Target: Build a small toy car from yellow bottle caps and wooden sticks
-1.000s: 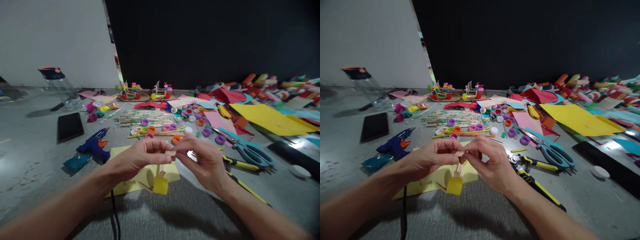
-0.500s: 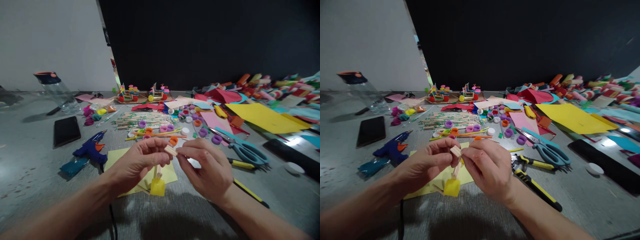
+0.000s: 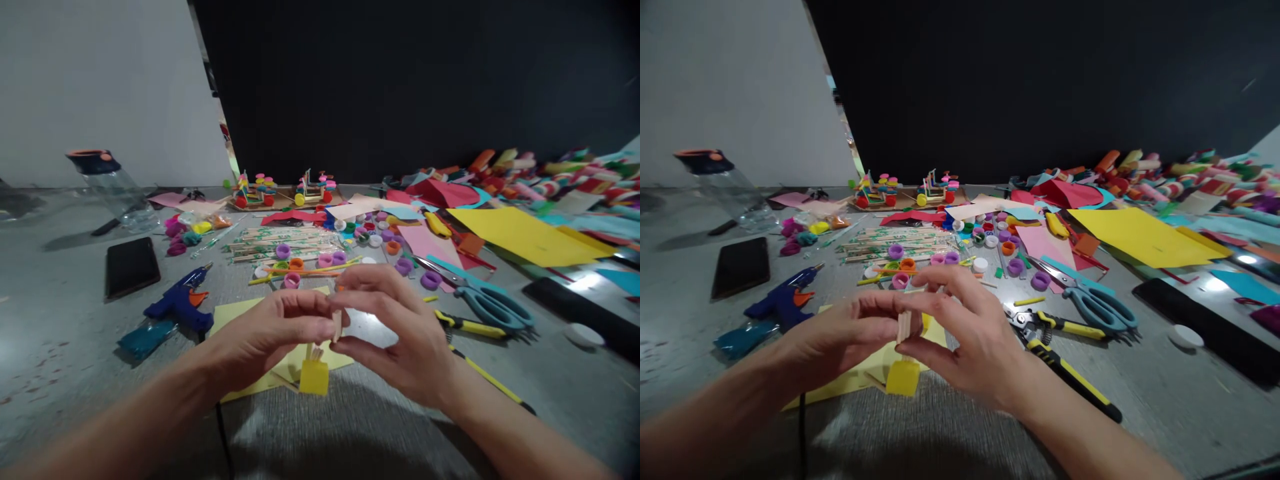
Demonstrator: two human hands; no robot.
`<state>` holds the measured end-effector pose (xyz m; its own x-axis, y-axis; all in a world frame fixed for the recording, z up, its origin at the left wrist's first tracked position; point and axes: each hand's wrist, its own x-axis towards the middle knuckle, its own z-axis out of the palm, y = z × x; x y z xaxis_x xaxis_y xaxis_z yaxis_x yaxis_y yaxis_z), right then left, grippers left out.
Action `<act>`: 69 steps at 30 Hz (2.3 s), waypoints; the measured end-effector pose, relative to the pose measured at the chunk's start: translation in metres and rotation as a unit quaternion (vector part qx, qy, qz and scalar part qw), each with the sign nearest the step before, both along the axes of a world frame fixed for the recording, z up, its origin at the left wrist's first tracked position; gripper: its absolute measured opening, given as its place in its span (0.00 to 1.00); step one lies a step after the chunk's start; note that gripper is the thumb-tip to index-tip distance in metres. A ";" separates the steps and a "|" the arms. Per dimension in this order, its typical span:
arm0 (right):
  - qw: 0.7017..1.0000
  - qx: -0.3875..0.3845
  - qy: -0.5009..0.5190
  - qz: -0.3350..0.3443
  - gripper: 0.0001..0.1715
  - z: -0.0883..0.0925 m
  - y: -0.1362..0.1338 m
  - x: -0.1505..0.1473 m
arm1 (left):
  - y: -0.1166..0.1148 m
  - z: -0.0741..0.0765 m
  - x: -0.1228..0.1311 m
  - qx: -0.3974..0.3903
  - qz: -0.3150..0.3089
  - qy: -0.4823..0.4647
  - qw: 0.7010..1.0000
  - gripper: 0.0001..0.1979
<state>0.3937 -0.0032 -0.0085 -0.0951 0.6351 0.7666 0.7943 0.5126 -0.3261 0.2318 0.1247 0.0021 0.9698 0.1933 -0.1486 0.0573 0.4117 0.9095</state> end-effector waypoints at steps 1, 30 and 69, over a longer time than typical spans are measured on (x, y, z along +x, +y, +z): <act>1.000 -0.007 0.000 0.007 0.15 0.000 0.000 0.000 | 0.000 -0.001 0.000 -0.001 -0.007 0.005 1.000 0.05; 0.987 0.083 -0.115 -0.069 0.13 0.006 -0.004 0.006 | -0.010 -0.013 0.005 0.041 0.078 -0.097 0.991 0.13; 0.981 0.024 -0.136 -0.136 0.11 -0.003 -0.001 -0.001 | -0.013 -0.023 0.012 -0.077 0.110 -0.062 0.989 0.09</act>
<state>0.3930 -0.0046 -0.0115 -0.1316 0.6283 0.7667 0.9583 0.2786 -0.0639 0.2434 0.1118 -0.0210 0.9197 0.3853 -0.0759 -0.1564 0.5366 0.8292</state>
